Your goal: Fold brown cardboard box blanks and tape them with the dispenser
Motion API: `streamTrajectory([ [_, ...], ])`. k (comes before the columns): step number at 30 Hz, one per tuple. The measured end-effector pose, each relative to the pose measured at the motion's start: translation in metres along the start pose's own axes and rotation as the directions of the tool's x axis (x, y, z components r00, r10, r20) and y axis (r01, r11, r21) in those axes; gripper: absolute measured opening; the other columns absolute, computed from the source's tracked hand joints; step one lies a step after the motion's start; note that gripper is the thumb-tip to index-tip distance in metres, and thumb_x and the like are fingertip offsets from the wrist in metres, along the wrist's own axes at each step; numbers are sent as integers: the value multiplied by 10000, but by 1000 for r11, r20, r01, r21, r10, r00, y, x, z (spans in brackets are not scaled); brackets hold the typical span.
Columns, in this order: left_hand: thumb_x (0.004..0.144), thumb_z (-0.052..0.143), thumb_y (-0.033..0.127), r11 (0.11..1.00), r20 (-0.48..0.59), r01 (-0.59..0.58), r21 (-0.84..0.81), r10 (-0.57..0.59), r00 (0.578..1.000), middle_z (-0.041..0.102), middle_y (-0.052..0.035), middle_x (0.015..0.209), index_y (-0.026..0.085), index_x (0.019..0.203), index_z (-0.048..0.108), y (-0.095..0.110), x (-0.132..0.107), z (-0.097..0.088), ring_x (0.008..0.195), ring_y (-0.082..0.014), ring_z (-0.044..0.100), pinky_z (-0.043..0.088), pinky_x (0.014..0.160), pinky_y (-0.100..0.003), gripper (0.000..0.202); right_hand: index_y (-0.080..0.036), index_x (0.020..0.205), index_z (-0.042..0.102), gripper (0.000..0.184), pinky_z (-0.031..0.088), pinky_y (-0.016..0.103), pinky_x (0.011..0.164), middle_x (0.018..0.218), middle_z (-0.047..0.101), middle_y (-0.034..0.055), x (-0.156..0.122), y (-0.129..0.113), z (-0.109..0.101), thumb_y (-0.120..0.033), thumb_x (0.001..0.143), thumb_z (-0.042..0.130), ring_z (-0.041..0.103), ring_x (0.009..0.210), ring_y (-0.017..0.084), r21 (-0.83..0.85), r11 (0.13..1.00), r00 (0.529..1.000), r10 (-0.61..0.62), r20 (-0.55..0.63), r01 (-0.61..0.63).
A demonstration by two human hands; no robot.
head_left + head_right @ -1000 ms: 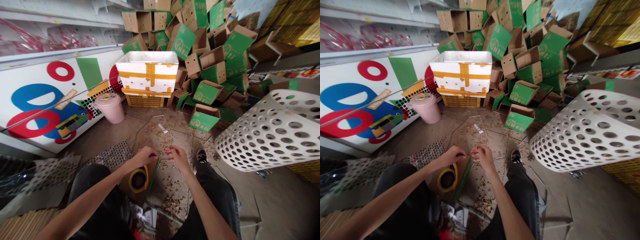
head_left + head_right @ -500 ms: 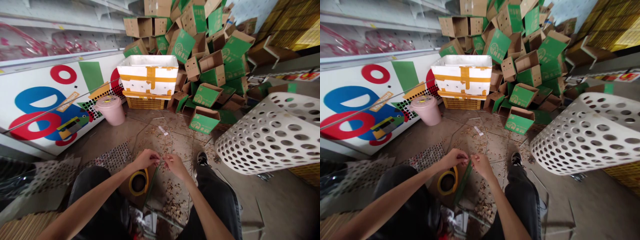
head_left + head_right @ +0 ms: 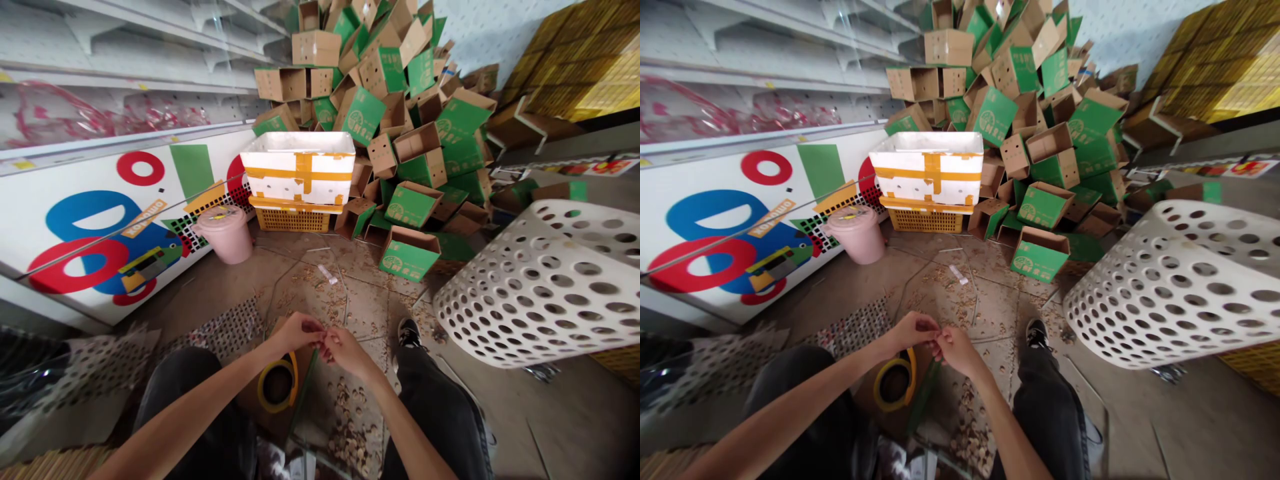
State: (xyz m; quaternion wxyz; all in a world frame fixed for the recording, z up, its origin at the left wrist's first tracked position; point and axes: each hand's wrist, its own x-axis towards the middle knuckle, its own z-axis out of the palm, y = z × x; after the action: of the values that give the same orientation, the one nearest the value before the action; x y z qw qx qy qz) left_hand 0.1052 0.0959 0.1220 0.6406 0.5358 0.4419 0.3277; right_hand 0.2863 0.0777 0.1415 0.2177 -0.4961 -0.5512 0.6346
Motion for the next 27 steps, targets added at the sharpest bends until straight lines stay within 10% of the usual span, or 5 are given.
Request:
streamTrajectory([
  [11,793,819,531,953,-4,-297,62,298,955,743,-84,829,107,903,753,38,-10,-5,772,-159,676,525,774,-276,443,-181,836,619,365,394,205,524,692,537,-41,-16,-29,-6,-545,840,651,502,596,90,467,881,989,10,146,-78],
  [18,783,775,645,979,-26,-203,31,203,979,705,-50,729,111,892,704,31,-8,-4,643,-123,610,498,658,-257,549,-188,804,634,480,410,210,515,686,534,-39,-17,-29,-2,-666,834,667,512,596,97,264,953,989,-143,-43,149],
  [27,723,789,690,991,27,-130,-2,130,991,631,10,652,138,802,623,27,-4,-5,587,-90,545,424,596,-234,581,-191,828,659,188,429,209,523,672,575,-39,-15,-27,-1,-350,801,563,523,569,95,189,976,993,-116,11,111],
])
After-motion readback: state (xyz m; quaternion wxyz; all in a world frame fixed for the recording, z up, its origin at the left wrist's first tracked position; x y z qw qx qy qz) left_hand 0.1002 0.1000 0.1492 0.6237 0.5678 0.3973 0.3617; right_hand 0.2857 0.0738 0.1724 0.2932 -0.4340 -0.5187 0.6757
